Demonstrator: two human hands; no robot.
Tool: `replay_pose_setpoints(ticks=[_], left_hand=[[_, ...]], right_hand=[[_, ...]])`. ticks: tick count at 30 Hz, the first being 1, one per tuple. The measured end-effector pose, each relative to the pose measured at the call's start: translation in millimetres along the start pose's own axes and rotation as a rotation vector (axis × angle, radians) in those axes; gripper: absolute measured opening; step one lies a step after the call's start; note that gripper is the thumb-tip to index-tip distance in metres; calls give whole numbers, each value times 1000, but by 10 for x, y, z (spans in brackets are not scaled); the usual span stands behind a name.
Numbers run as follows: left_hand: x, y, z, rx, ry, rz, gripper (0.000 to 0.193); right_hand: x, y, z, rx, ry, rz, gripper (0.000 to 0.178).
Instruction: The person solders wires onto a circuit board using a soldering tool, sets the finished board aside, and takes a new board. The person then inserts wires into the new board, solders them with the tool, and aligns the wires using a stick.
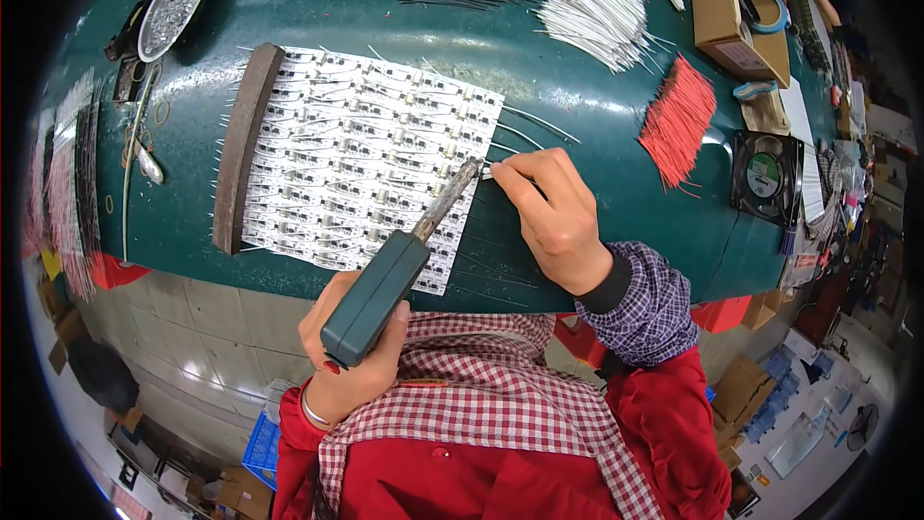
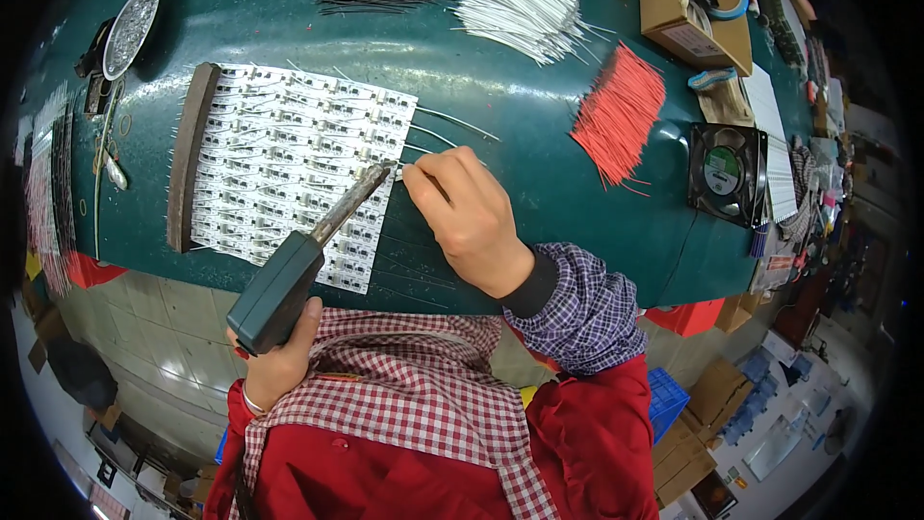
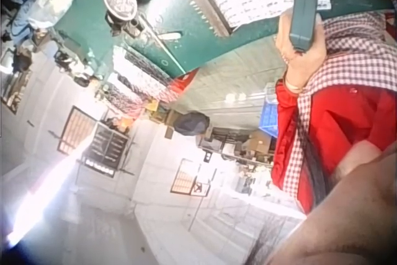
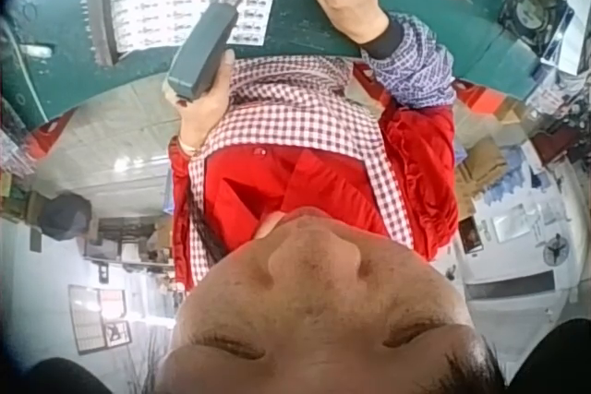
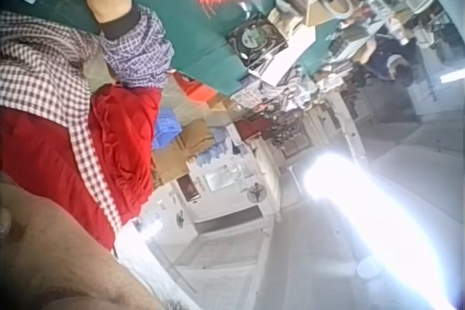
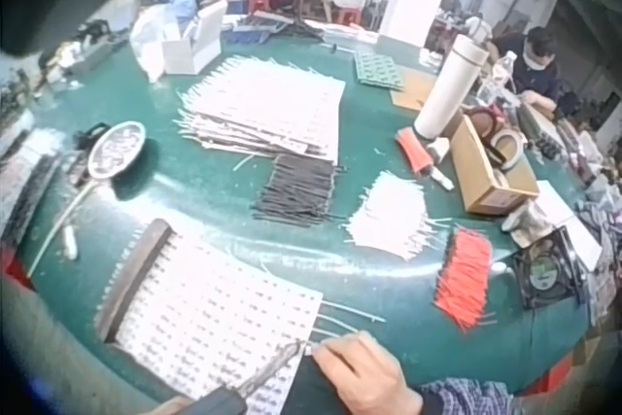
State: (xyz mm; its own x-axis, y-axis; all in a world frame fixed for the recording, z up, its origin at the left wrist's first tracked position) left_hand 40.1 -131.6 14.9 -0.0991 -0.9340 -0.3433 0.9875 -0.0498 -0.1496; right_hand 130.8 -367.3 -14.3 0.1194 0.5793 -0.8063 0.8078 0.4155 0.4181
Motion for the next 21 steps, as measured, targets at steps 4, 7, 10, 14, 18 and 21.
replay_pose_setpoints(ticks=[4, 7, 10, 14, 18, 21], left_hand=[[-6, -12, 0, 11, 77, -36, 19], [-4, -86, -66, -6, -30, 16, 20], [-28, -169, -134, -90, -88, 62, 22], [-46, -180, -118, -68, -78, 67, 24], [-63, -184, -94, -65, -58, 55, 25], [-65, -212, -133, -63, -40, 42, 25]], right_hand=[[6, -4, 0, 5, -5, -2, 38], [6, -6, -3, 7, -5, -2, 38], [17, -14, 22, -42, -44, -5, 33], [37, -32, 22, -38, -52, -6, 34], [-30, -22, -67, -50, -17, 55, 37], [-21, -67, -58, -60, 6, 54, 37]])
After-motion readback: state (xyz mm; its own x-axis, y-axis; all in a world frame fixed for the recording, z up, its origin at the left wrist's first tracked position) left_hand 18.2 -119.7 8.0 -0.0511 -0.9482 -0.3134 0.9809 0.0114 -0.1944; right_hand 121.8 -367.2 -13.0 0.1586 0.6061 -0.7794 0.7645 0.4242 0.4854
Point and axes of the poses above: each hand's wrist, its own y-axis towards the middle knuckle, its own x-axis out of the palm, z = x × y, the point moved 2 cm from there along y, towards the middle knuckle, and after that the axes turned 5 degrees about -y, right-handed, at the moved point
